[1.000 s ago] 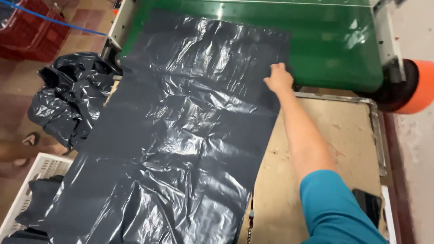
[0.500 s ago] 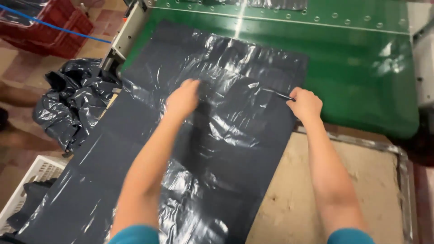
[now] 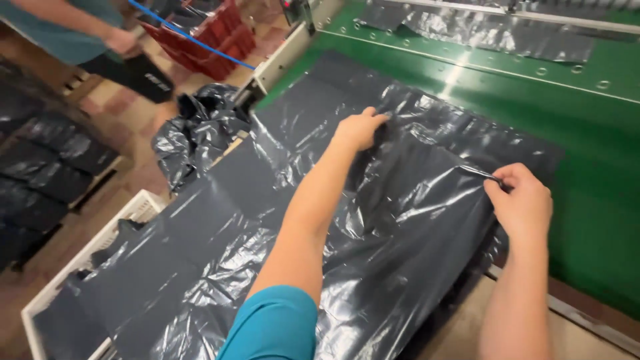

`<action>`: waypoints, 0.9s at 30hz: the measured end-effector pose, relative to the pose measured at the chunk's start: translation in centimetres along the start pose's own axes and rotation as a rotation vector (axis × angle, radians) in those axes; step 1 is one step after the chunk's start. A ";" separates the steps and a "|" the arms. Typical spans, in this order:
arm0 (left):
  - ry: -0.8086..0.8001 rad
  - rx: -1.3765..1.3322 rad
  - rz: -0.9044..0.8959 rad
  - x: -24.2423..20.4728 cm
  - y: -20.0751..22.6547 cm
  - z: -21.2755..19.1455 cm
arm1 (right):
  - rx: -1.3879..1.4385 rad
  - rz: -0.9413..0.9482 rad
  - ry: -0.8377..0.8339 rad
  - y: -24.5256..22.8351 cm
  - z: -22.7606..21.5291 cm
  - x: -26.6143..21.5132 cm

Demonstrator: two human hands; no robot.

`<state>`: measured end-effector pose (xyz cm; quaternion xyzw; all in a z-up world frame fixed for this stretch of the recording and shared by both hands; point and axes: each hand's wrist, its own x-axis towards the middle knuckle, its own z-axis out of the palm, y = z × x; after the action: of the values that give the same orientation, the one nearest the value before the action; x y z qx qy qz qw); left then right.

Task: The person folds black plastic-wrapped garments on a wooden table next to a conveyor belt. They repeatedly pick up each item, fold it in half, then fold it again into a smaller rectangle, and place the folded items into a white plastic basket.

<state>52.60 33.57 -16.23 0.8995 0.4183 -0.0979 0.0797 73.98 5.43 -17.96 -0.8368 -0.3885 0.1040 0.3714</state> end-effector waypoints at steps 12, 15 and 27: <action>0.139 0.192 0.185 1.8 -0.5 0.8 | 0.260 0.250 -0.288 0.5 -2.6 -0.1; 0.123 0.231 0.144 2.8 -1.7 1.6 | 0.256 0.295 -0.339 1.7 -3.1 -0.4; 0.479 -0.037 -0.339 5.9 -1.4 0.0 | 0.592 0.350 -0.121 -0.8 -1.1 0.4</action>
<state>55.22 38.77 -17.74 0.8126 0.5713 0.1131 -0.0223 74.35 5.45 -16.58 -0.7392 -0.2134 0.3236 0.5507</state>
